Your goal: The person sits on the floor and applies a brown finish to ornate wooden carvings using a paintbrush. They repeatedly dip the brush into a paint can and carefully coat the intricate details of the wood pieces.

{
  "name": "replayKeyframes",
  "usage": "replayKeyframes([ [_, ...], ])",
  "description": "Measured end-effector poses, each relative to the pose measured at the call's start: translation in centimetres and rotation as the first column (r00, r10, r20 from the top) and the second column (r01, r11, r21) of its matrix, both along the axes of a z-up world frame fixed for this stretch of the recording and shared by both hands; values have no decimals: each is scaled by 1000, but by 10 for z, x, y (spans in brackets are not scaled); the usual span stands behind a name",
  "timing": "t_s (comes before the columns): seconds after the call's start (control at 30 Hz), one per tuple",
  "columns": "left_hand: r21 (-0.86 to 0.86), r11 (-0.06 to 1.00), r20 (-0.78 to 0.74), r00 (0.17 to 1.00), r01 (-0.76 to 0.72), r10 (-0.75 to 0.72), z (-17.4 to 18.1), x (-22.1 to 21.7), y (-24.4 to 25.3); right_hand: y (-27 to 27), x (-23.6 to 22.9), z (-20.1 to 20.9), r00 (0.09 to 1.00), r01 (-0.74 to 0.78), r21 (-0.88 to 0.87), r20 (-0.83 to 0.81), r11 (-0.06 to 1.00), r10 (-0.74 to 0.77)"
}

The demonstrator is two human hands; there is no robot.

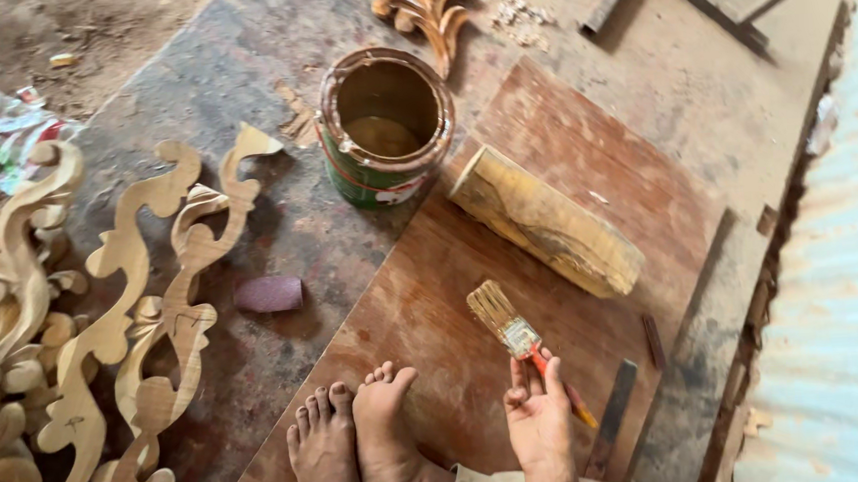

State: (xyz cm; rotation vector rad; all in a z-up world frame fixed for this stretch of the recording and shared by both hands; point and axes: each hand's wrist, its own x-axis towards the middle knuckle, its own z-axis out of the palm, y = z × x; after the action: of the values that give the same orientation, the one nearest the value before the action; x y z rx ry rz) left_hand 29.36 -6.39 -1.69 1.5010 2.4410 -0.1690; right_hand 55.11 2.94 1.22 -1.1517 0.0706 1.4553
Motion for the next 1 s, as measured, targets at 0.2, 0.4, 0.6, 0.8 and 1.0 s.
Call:
replayKeyframes([
  [0.2, -36, 999, 29, 1000, 3, -2, 14, -11, 7, -7, -1, 8, 1000, 5, -20, 17, 1000, -5],
  [0.4, -82, 997, 56, 998, 1, 3, 7, -6, 4, -6, -3, 3, 1000, 4, 12, 16, 1000, -4],
  [0.6, -101, 995, 24, 999, 25, -22, -7, -9, 1, -8, -13, -4, 1000, -10, -15, -12, 1000, 10],
  [0.8, -111, 994, 4, 1000, -7, 7, -15, -5, -1, -15, -15, -5, 999, 4, -32, -44, 999, -6],
  [1.0, -113, 993, 3, 1000, -19, 20, -3, -5, 4, -14, -9, 3, 997, 66, -10, -35, 998, -66],
])
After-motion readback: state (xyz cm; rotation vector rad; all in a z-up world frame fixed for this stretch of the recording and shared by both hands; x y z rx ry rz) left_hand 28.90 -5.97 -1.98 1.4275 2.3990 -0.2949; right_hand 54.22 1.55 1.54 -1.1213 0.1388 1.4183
